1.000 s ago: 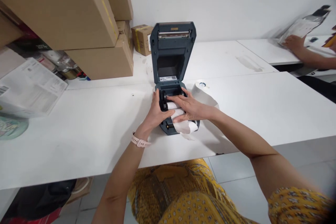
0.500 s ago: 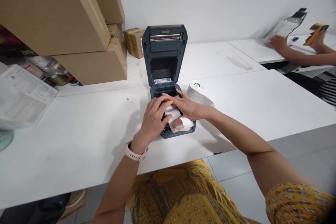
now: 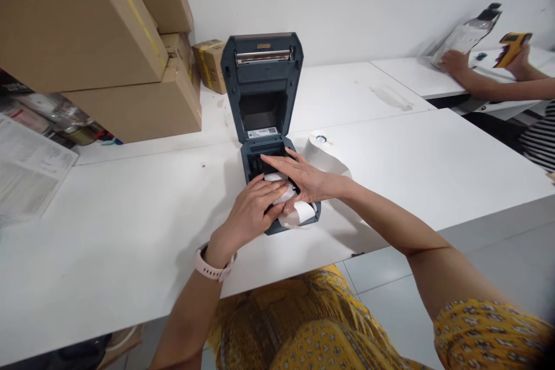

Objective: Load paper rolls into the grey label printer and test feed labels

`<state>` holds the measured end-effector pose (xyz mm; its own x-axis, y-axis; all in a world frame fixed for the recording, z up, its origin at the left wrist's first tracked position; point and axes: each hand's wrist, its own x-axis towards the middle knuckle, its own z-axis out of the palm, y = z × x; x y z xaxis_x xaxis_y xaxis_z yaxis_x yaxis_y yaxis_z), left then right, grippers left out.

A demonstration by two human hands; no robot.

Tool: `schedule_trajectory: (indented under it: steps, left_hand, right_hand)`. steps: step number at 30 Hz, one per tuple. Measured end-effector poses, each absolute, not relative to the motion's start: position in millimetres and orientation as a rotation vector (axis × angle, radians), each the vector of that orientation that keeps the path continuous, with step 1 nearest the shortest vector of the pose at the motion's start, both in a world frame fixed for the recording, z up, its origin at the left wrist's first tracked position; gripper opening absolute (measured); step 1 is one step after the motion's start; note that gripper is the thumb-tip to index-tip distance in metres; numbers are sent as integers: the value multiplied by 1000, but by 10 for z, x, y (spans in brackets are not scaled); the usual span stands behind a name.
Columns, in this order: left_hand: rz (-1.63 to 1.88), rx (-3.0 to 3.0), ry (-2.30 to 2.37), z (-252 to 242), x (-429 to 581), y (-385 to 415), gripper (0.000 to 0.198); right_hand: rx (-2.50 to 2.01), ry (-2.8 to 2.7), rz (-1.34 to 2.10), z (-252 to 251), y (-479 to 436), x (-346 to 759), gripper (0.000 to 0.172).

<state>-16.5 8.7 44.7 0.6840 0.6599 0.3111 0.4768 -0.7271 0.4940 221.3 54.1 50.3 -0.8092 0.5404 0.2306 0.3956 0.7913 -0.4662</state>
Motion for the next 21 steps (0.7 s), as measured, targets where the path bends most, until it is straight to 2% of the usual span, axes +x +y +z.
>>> schedule_trajectory:
  steps: [7, 16, 18, 21]
  left_hand:
    - [645, 2531, 884, 451, -178, 121, 40]
    - [641, 2514, 863, 500, -191, 131, 39]
    - [632, 2506, 862, 505, -194, 135, 37]
    - [631, 2500, 853, 508, -202, 140, 37]
  right_hand:
    - [-744, -2603, 597, 484, 538, 2283, 120]
    - [-673, -2657, 630, 609, 533, 2411, 109]
    - [-642, -2611, 712, 627, 527, 2419, 103]
    - [-696, -2444, 795, 636, 530, 2432, 75]
